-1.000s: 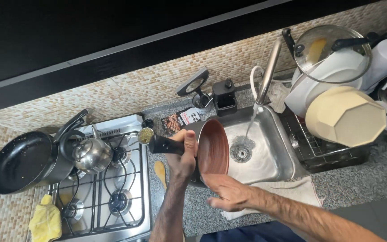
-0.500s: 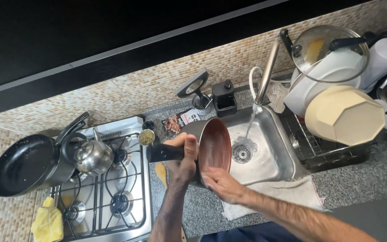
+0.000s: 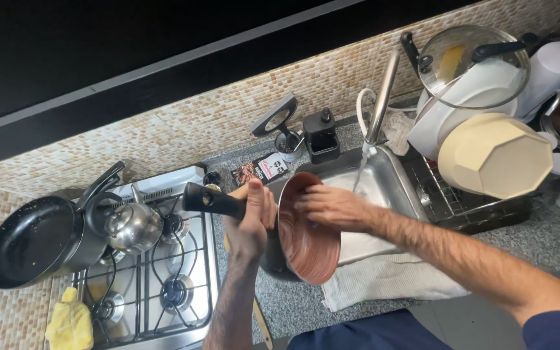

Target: The recorder washes various dishes including bowls, lids, and a pan using a sponge and running water.

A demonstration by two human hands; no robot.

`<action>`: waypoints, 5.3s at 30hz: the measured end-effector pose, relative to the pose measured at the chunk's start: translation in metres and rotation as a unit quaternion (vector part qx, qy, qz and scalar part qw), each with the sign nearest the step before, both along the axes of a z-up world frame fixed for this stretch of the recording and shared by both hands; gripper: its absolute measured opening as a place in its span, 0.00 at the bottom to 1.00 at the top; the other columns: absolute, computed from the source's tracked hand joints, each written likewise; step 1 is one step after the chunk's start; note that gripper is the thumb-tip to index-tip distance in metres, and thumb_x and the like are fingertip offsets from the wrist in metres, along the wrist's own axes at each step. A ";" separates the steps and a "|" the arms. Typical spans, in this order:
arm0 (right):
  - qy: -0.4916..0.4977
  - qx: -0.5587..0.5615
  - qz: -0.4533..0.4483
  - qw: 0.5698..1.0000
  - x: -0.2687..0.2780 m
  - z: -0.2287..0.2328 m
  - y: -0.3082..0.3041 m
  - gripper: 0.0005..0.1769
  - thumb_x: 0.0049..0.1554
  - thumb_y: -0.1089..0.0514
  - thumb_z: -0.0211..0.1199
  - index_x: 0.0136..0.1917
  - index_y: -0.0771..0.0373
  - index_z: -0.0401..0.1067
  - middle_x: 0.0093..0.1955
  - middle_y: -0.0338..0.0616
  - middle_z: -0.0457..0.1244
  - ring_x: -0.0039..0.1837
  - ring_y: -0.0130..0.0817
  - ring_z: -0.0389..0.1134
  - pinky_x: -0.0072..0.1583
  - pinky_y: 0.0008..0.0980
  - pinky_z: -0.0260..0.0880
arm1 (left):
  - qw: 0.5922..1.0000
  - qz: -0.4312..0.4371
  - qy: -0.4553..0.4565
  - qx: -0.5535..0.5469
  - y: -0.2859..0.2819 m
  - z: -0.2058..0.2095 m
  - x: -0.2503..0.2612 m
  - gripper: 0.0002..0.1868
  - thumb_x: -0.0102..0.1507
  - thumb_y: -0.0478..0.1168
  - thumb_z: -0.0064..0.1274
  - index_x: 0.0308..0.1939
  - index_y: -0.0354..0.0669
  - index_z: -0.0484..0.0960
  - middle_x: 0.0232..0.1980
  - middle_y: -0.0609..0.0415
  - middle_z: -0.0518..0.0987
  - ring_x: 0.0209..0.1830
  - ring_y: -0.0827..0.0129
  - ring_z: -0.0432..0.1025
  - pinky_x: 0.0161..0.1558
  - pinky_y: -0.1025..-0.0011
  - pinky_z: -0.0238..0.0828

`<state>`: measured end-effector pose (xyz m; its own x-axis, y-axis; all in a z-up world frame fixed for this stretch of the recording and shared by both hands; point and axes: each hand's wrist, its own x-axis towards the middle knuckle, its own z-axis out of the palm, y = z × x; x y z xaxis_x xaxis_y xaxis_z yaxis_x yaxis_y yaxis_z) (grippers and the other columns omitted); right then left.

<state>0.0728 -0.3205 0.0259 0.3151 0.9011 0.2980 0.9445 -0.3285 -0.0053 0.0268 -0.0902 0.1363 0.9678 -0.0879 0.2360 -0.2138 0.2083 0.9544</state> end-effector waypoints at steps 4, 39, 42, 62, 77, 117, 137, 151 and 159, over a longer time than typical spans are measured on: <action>0.341 0.131 -0.105 0.925 -0.087 -0.033 0.044 0.17 0.58 0.54 0.58 0.56 0.63 0.78 0.67 0.46 0.67 0.70 0.40 0.66 0.72 0.40 0.62 | 0.999 0.047 -0.003 0.024 -0.004 -0.004 -0.010 0.27 0.73 0.53 0.44 0.23 0.44 0.66 0.20 0.63 0.65 0.18 0.80 0.58 0.22 0.76 0.52; 0.608 0.679 -0.220 0.348 -0.004 0.002 0.094 0.09 0.59 0.59 0.62 0.53 0.64 0.74 0.47 0.38 0.69 0.47 0.26 0.70 0.51 0.31 0.73 | 0.899 0.070 0.236 0.363 -0.018 -0.210 -0.086 0.36 0.70 0.61 0.51 0.63 0.31 0.64 0.38 0.42 0.81 0.34 0.61 0.79 0.34 0.65 0.77; 0.618 0.695 -0.240 0.278 0.000 0.034 0.093 0.08 0.59 0.58 0.60 0.51 0.61 0.72 0.44 0.39 0.68 0.45 0.31 0.71 0.48 0.37 0.75 | 0.903 0.066 0.184 0.384 -0.017 -0.229 -0.085 0.30 0.71 0.57 0.55 0.57 0.29 0.70 0.38 0.38 0.83 0.35 0.59 0.79 0.35 0.62 0.74; 0.258 0.035 -0.083 0.962 -0.026 -0.050 0.042 0.36 0.67 0.36 0.39 0.70 0.67 0.64 0.66 0.54 0.65 0.67 0.44 0.65 0.70 0.45 0.63 | 0.857 -0.127 0.497 0.051 0.001 -0.085 -0.075 0.08 0.70 0.41 0.46 0.44 0.44 0.64 0.18 0.62 0.58 0.08 0.79 0.51 0.09 0.73 0.45; 0.570 0.591 -0.256 0.510 -0.053 0.038 0.115 0.31 0.66 0.36 0.46 0.60 0.66 0.70 0.52 0.52 0.69 0.54 0.44 0.72 0.59 0.46 0.73 | 0.892 -0.046 0.413 0.178 -0.021 -0.160 -0.080 0.17 0.68 0.36 0.46 0.60 0.38 0.69 0.27 0.54 0.76 0.12 0.74 0.66 0.12 0.69 0.60; 0.146 -0.125 -0.222 0.956 -0.033 -0.057 0.159 0.40 0.29 0.66 0.70 0.59 0.68 0.75 0.61 0.53 0.63 0.57 0.48 0.69 0.51 0.39 0.77 | 0.834 -0.152 0.355 0.395 0.099 -0.243 -0.112 0.36 0.65 0.60 0.55 0.61 0.30 0.72 0.49 0.38 0.82 0.52 0.54 0.79 0.55 0.59 0.75; 0.179 -0.031 -0.240 0.954 -0.036 -0.035 0.151 0.19 0.47 0.62 0.68 0.54 0.57 0.77 0.55 0.44 0.67 0.57 0.39 0.70 0.56 0.37 0.76 | 0.843 -0.162 0.330 0.392 0.092 -0.255 -0.115 0.38 0.60 0.59 0.59 0.62 0.32 0.73 0.57 0.35 0.81 0.61 0.52 0.76 0.62 0.59 0.70; 0.399 0.130 -0.402 0.814 -0.005 -0.086 -0.020 0.13 0.63 0.54 0.58 0.42 0.63 0.75 0.41 0.53 0.69 0.45 0.41 0.71 0.52 0.43 0.72 | 0.837 -0.179 0.477 0.198 -0.075 -0.249 -0.052 0.20 0.67 0.50 0.60 0.51 0.39 0.73 0.25 0.50 0.67 0.16 0.65 0.59 0.17 0.62 0.58; 0.734 0.555 -0.298 0.253 0.108 -0.207 -0.091 0.17 0.64 0.53 0.46 0.47 0.64 0.73 0.47 0.58 0.72 0.56 0.52 0.73 0.58 0.51 0.77 | 0.842 -0.189 0.468 0.189 -0.105 -0.269 -0.017 0.19 0.66 0.51 0.58 0.44 0.37 0.74 0.17 0.60 0.64 0.08 0.73 0.58 0.09 0.69 0.52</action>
<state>0.1803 -0.4113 -0.1812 0.8013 0.1809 -0.5703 -0.5596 0.5638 -0.6075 0.0096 -0.1954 -0.1324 0.5998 -0.3289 -0.7294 0.6833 -0.2639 0.6808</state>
